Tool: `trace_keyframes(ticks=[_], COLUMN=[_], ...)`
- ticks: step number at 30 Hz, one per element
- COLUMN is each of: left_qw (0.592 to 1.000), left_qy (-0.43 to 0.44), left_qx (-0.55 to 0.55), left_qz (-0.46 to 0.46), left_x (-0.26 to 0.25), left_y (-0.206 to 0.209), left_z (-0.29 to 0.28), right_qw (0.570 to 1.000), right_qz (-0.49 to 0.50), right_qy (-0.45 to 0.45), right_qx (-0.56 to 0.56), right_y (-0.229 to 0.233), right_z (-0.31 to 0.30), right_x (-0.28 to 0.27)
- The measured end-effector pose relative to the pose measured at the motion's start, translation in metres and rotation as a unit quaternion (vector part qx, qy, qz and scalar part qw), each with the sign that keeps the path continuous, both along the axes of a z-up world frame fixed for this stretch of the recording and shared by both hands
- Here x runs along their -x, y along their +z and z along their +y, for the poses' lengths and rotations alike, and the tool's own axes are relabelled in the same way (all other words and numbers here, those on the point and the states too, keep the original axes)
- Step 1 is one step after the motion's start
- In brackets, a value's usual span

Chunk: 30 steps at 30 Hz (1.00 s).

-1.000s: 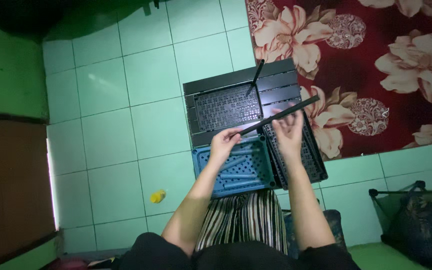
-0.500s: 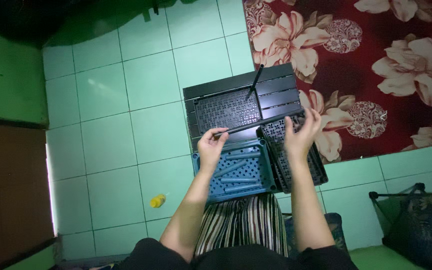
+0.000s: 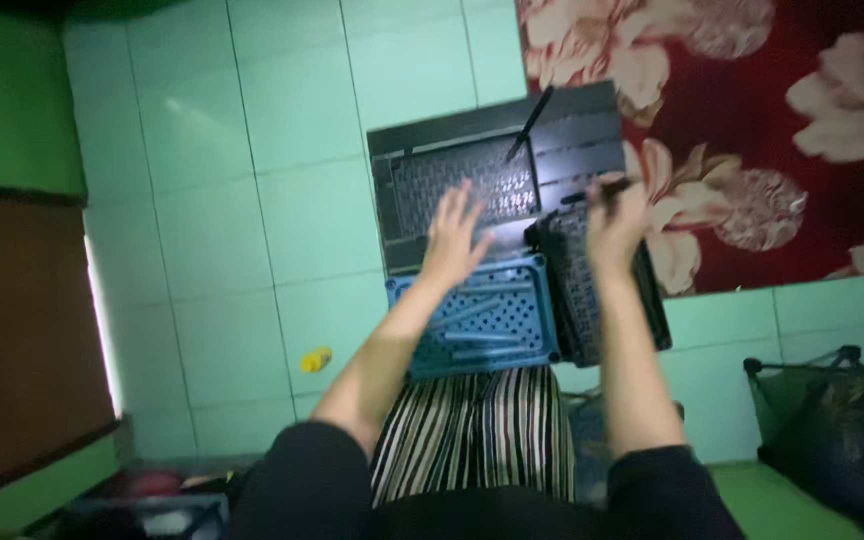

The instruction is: The person assembles a small plastic stool by inserting black rods into slots on black and blue trays, then stacking the trays together. The person repeatedly adjusts and reinserts the rods to secure the structure.

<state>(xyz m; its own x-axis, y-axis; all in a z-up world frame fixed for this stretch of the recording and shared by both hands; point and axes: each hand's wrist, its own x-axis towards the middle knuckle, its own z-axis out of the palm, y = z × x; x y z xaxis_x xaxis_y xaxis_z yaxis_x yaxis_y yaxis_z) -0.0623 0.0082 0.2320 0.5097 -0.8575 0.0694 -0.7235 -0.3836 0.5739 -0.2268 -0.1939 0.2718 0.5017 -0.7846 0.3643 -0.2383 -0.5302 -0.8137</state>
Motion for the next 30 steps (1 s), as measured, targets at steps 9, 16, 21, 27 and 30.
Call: trace_keyframes(ticks=[9,16,21,27,30], left_qw=[0.902,0.895,0.889,0.882,0.883], left_qy=[0.02,0.046,0.049,0.046,0.047], left_qx=[-0.414,-0.41,-0.411,-0.427,-0.425], left_qz=[0.125,0.168,0.194,0.191,0.194], left_x=[-0.05,-0.046,-0.052,-0.05,-0.054], left_y=[-0.206,-0.247,-0.247,-0.244,-0.243], left_z=[0.002,-0.004,-0.006,-0.005,-0.008], right_qw=[0.994,0.994,0.994,0.983,0.981], right_qz=[0.106,0.107,0.1,0.158,0.153], right_qy=[-0.01,-0.009,0.037,0.084,0.12], right_qx=[0.025,-0.025,0.04,-0.031,-0.016], right_y=[-0.108,-0.124,-0.114,-0.104,-0.099], right_z=[-0.025,-0.014,-0.002,-0.003,-0.01], right_x=[0.004,-0.001,-0.002,-0.014,-0.021])
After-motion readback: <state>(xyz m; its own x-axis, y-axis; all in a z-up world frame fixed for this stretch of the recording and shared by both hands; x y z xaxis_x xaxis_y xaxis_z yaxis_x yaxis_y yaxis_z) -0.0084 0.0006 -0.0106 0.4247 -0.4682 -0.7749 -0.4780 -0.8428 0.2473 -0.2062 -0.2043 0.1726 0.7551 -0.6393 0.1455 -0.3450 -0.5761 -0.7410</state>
